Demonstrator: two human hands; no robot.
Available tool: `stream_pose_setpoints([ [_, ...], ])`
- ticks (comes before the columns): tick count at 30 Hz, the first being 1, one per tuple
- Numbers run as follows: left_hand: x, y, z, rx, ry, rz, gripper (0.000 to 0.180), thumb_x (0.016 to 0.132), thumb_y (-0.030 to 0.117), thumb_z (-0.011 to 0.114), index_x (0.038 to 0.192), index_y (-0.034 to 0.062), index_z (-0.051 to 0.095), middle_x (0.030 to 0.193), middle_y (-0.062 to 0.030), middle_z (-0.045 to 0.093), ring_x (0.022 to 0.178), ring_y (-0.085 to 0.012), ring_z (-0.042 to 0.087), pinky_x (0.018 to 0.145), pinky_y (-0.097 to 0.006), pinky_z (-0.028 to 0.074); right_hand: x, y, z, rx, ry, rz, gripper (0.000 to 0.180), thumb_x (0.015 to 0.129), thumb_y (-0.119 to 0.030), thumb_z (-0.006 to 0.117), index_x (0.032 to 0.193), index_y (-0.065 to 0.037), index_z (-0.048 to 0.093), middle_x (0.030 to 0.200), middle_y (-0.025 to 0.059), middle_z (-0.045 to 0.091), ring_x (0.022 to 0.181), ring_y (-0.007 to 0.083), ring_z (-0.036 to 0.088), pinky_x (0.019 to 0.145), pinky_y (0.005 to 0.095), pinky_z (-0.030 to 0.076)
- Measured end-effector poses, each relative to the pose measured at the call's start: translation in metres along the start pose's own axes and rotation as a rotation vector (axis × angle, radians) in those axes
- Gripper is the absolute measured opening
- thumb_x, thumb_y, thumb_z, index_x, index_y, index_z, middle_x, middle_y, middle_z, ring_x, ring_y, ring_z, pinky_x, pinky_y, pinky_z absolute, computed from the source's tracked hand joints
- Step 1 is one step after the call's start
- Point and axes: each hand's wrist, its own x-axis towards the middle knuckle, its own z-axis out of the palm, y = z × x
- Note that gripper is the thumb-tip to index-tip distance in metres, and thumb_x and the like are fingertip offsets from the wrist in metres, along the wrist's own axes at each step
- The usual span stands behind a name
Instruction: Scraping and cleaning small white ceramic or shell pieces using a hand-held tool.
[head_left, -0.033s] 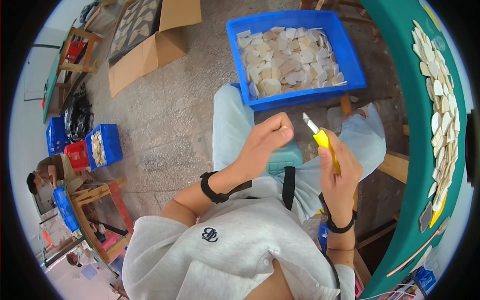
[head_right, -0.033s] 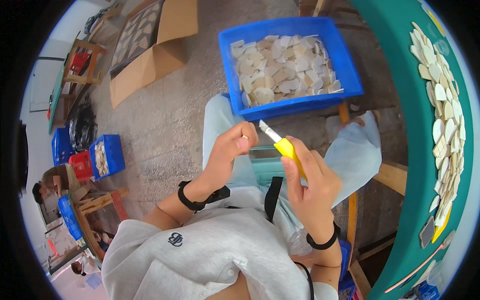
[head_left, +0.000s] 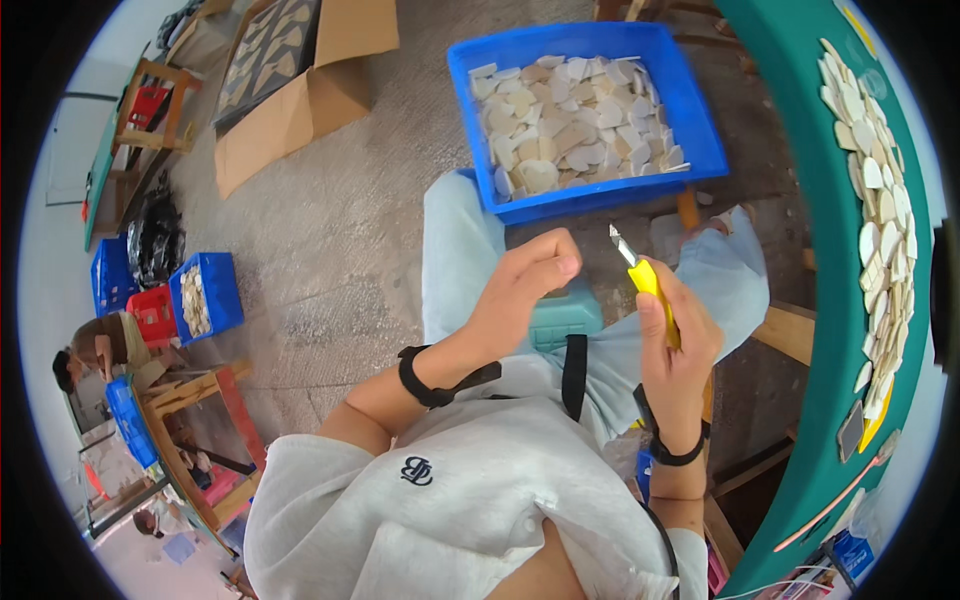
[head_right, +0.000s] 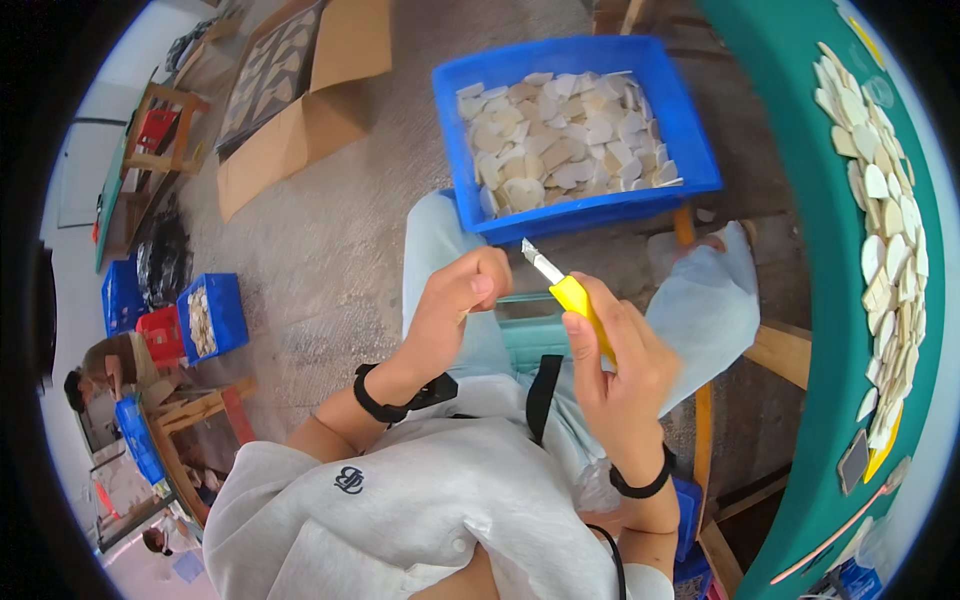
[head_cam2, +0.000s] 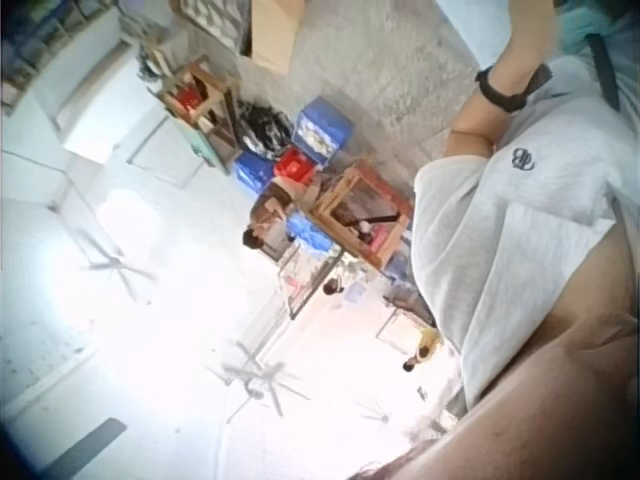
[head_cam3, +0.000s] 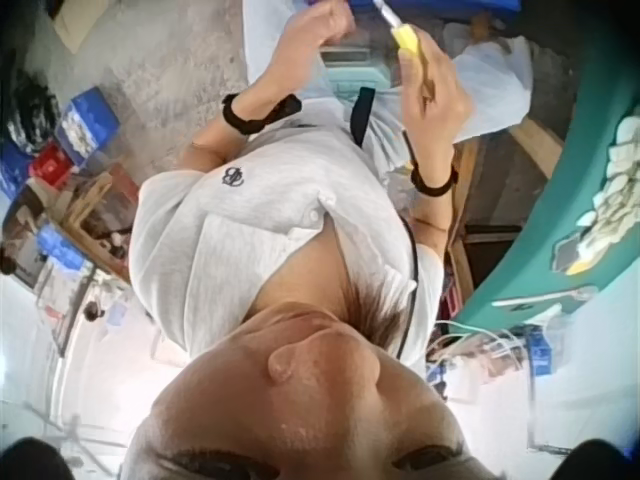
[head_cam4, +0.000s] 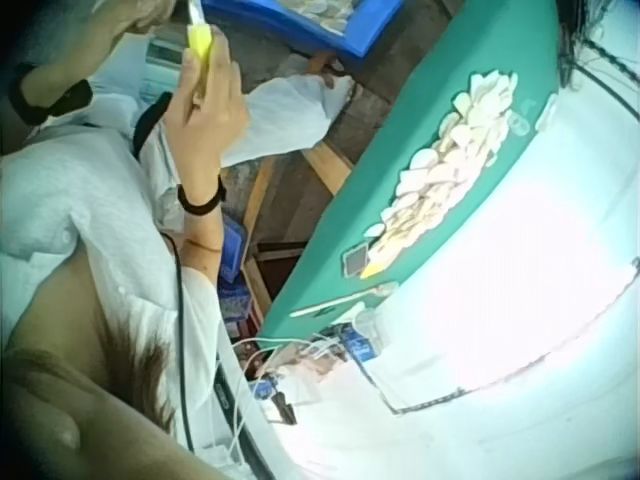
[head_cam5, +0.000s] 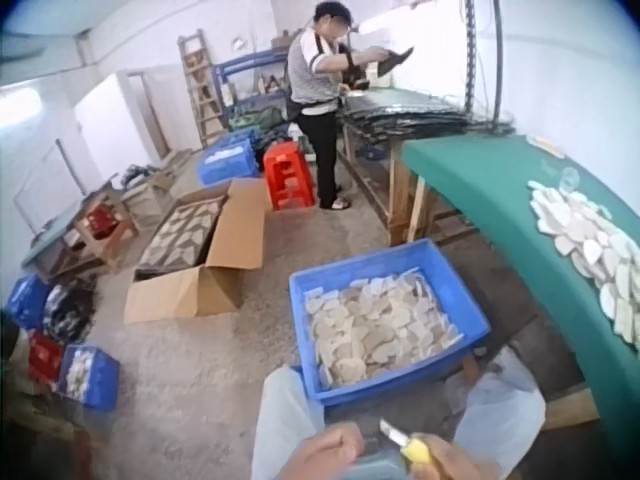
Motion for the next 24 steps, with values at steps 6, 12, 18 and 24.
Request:
stream_pose_setpoints([
  [6,0.011,-0.019,0.017,0.229,-0.045,0.042,0.034,0.095,0.03,0.034,0.075,0.0052,0.048,0.072,-0.0007,0.04,0.068,-0.0114,0.037,0.059,-0.027,0.031,-0.012,0.009,0.009,0.439,0.025,0.127,0.041,0.075,-0.018,0.073,0.11,-0.003,0.058,0.098,0.0127,0.064,0.073,0.0224,0.065,0.063,0.0296,0.05],
  [12,0.035,-0.026,0.056,0.37,-0.275,0.135,0.044,0.095,0.037,0.032,0.11,0.0003,0.052,0.105,-0.0128,0.053,0.097,-0.0234,0.049,0.085,-0.034,0.038,-0.026,0.05,-0.011,0.515,0.059,0.303,0.036,0.075,-0.012,0.069,0.109,-0.005,0.061,0.081,0.0109,0.065,0.068,0.0215,0.064,0.063,0.0284,0.049],
  [18,0.057,-0.029,0.069,0.567,-0.332,0.126,0.046,0.095,0.035,0.041,0.126,0.0022,0.046,0.119,-0.0144,0.05,0.112,-0.0237,0.044,0.093,-0.034,0.036,-0.021,0.108,-0.125,0.377,0.774,0.625,0.018,0.087,-0.022,0.063,0.083,-0.004,0.068,0.062,-0.0023,0.055,0.052,0.0038,0.046,0.046,0.0209,0.034],
  [24,0.077,-0.033,0.037,0.725,-0.296,0.146,0.034,0.096,0.023,0.037,0.114,0.0017,0.057,0.106,-0.0101,0.059,0.096,-0.02,0.054,0.084,-0.032,0.042,0.024,0.144,-0.216,0.31,1.143,0.301,0.031,0.088,-0.023,0.06,0.111,-0.002,0.061,0.074,0.0019,0.063,0.048,0.0009,0.038,0.042,0.0187,0.029],
])
